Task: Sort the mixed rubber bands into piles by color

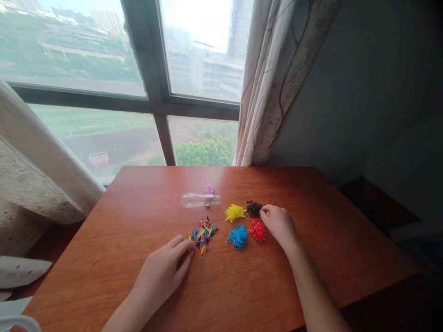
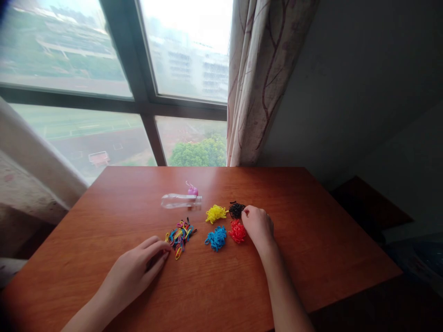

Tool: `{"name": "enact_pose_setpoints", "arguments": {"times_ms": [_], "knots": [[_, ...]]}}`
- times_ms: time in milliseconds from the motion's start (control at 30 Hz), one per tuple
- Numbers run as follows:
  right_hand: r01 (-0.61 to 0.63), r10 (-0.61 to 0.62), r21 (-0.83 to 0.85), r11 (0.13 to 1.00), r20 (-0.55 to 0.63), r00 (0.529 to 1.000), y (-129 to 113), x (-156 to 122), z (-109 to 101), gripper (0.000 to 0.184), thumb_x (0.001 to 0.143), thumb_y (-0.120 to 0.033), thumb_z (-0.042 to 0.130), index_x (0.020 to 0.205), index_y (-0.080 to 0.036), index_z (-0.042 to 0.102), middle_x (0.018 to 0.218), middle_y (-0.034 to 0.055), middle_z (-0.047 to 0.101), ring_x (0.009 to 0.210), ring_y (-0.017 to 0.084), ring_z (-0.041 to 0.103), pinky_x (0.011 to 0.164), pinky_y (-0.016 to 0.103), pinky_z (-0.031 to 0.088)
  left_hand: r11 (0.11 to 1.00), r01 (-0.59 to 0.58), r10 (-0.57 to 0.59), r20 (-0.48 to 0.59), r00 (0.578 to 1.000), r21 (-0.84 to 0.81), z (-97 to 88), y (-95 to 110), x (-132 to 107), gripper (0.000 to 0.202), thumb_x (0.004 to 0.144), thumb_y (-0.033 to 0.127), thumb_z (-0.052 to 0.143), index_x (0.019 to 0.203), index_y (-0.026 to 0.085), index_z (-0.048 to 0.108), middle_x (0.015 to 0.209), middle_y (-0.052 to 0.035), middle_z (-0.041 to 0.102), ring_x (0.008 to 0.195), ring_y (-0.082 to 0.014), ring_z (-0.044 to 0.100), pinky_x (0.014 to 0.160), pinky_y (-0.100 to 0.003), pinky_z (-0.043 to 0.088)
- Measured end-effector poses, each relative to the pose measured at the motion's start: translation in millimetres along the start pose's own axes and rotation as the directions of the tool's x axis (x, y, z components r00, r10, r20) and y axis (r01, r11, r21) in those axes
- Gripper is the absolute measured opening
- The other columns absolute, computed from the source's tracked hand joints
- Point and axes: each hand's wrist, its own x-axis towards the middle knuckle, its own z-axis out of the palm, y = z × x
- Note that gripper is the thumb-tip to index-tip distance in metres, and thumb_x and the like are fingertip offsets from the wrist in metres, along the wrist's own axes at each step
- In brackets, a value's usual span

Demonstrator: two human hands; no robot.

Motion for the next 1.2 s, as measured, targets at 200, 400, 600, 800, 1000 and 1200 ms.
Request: {"name": "enact_pose_setpoints", "arguments": {"times_ms": [200, 400, 600, 800, 1000, 1200], "knots": [[-0.002, 0.002, 0.002, 1.000, -0.003, 1.000, 2.4, -3.8, -8.1, 0.025, 0.095, -0.029, 0.050, 0.092, -0.026, 0.075, 0.078, 0.0039, 0.073, 0.066, 0.016, 0.065, 0.054, 0.024, 0.030, 1.000, -0.001, 0.001, -0.010, 1.000, 0.003, -0.6, 1.0, -0.2, 0.024, 0.095, 0.024, 0.041, 0.098, 0.030, 0.064, 0.094, 0.0016, 0.065, 0.078, -0.0140, 0.066, 0.067, -0.022, 0.045], [0.013, -0.011, 0.025, 1.000, -0.047, 0.999, -4.5, -16.2, -14.8, 0.023, 0.094, -0.030, 0.052, 0.096, -0.026, 0.074, 0.079, 0.0038, 0.073, 0.069, 0.018, 0.065, 0.056, 0.025, 0.030, 1.000, -0.004, 0.004, -0.017, 1.000, 0.009, 0.4, 1.1, -0.6, 0.023, 0.095, 0.024, 0.041, 0.099, 0.029, 0.064, 0.094, 0.0012, 0.065, 0.078, -0.0137, 0.066, 0.067, -0.021, 0.045], [0.242, -0.218, 0.196, 0.950, -0.138, 0.966, -35.3, -60.5, 5.5, 0.022, 0.094, -0.026, 0.051, 0.094, -0.024, 0.073, 0.081, 0.0025, 0.074, 0.072, 0.018, 0.067, 0.062, 0.025, 0.036, 0.998, 0.043, -0.043, 0.006, 0.999, 0.042, 0.9, 3.7, -0.6, 0.023, 0.096, 0.028, 0.041, 0.100, 0.029, 0.063, 0.093, 0.0005, 0.065, 0.080, -0.0150, 0.066, 0.069, -0.023, 0.046], [0.400, -0.386, 0.348, 0.848, -0.111, 0.916, -73.6, -109.4, 33.0, 0.023, 0.093, -0.018, 0.048, 0.089, -0.024, 0.070, 0.078, -0.0002, 0.072, 0.070, 0.014, 0.067, 0.062, 0.023, 0.036, 0.998, 0.037, -0.036, -0.016, 0.999, 0.041, 5.5, 7.2, 0.8, 0.020, 0.096, 0.032, 0.044, 0.096, 0.028, 0.064, 0.091, 0.0009, 0.064, 0.078, -0.0146, 0.066, 0.067, -0.022, 0.045], [0.412, -0.417, 0.340, 0.845, -0.061, 0.907, -90.6, -126.5, 41.8, 0.018, 0.091, -0.014, 0.051, 0.083, -0.024, 0.064, 0.072, -0.0024, 0.069, 0.065, 0.014, 0.065, 0.057, 0.024, 0.031, 1.000, -0.002, 0.002, -0.007, 1.000, 0.020, 7.3, 15.5, 4.7, 0.020, 0.096, 0.031, 0.045, 0.095, 0.028, 0.064, 0.095, 0.0000, 0.066, 0.081, -0.0156, 0.067, 0.069, -0.023, 0.047], [0.421, -0.417, 0.363, 0.831, -0.094, 0.904, -89.5, -127.2, 45.7, 0.016, 0.090, -0.014, 0.051, 0.085, -0.023, 0.063, 0.074, -0.0019, 0.070, 0.067, 0.015, 0.066, 0.057, 0.023, 0.032, 0.999, -0.039, 0.040, -0.021, 0.999, 0.022, 7.7, 23.9, 7.6, 0.018, 0.093, 0.027, 0.047, 0.094, 0.027, 0.065, 0.097, -0.0011, 0.068, 0.080, -0.0158, 0.068, 0.067, -0.023, 0.048]]}}
